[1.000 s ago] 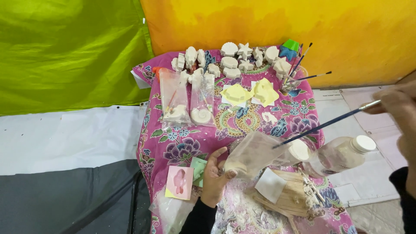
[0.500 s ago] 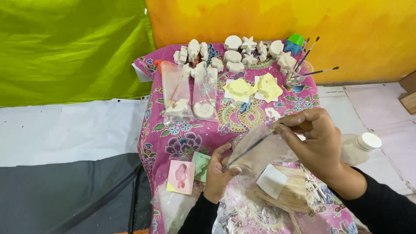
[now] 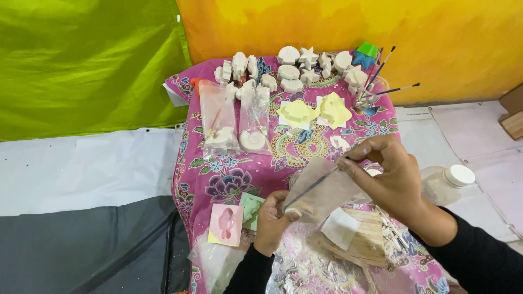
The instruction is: Demolding small star-shaped plaster or clay items from silicone molds and using a tool to trim excess material from the edges.
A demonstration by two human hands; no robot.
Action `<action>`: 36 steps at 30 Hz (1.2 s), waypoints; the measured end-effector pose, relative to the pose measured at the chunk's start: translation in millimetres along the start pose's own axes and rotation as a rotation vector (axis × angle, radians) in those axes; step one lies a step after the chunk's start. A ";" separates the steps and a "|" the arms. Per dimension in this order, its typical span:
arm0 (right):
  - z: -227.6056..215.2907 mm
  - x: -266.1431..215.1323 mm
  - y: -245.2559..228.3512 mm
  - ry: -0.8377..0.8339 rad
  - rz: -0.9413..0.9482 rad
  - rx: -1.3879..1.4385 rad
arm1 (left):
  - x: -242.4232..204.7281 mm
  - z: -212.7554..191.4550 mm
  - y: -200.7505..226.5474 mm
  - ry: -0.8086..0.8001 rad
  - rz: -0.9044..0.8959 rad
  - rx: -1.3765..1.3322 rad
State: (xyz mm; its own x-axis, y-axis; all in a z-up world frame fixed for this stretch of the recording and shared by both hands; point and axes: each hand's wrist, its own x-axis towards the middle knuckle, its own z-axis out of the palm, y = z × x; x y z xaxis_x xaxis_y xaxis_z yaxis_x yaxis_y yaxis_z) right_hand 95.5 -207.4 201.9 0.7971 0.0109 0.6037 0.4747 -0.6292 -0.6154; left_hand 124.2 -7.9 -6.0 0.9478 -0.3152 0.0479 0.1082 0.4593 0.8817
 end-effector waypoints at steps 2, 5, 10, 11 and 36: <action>-0.5 4.2 1.9 0.013 -0.001 -0.022 | 0.8 1.3 0.1 -0.004 0.027 0.011; -1.1 10.3 4.1 -0.104 -0.026 -0.120 | -0.2 1.1 1.4 -0.025 0.031 -0.060; -5.4 19.9 10.4 -0.184 0.056 -0.010 | -0.9 2.5 12.3 -0.035 -0.007 0.019; -4.6 19.5 9.3 -0.187 0.054 -0.009 | -0.8 2.5 12.3 -0.033 -0.005 0.018; -98.0 183.8 179.3 -0.592 0.799 -1.153 | 9.8 -18.5 -13.6 0.080 0.014 -0.186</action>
State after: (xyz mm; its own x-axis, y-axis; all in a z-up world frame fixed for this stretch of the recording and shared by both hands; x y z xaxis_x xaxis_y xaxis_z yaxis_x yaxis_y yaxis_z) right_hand 290.6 -394.3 252.1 0.8592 -0.4918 -0.1411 -0.4580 -0.8622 0.2165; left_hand 137.6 -1.9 -26.2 0.9696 -0.2443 0.0155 0.1414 0.6109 0.7790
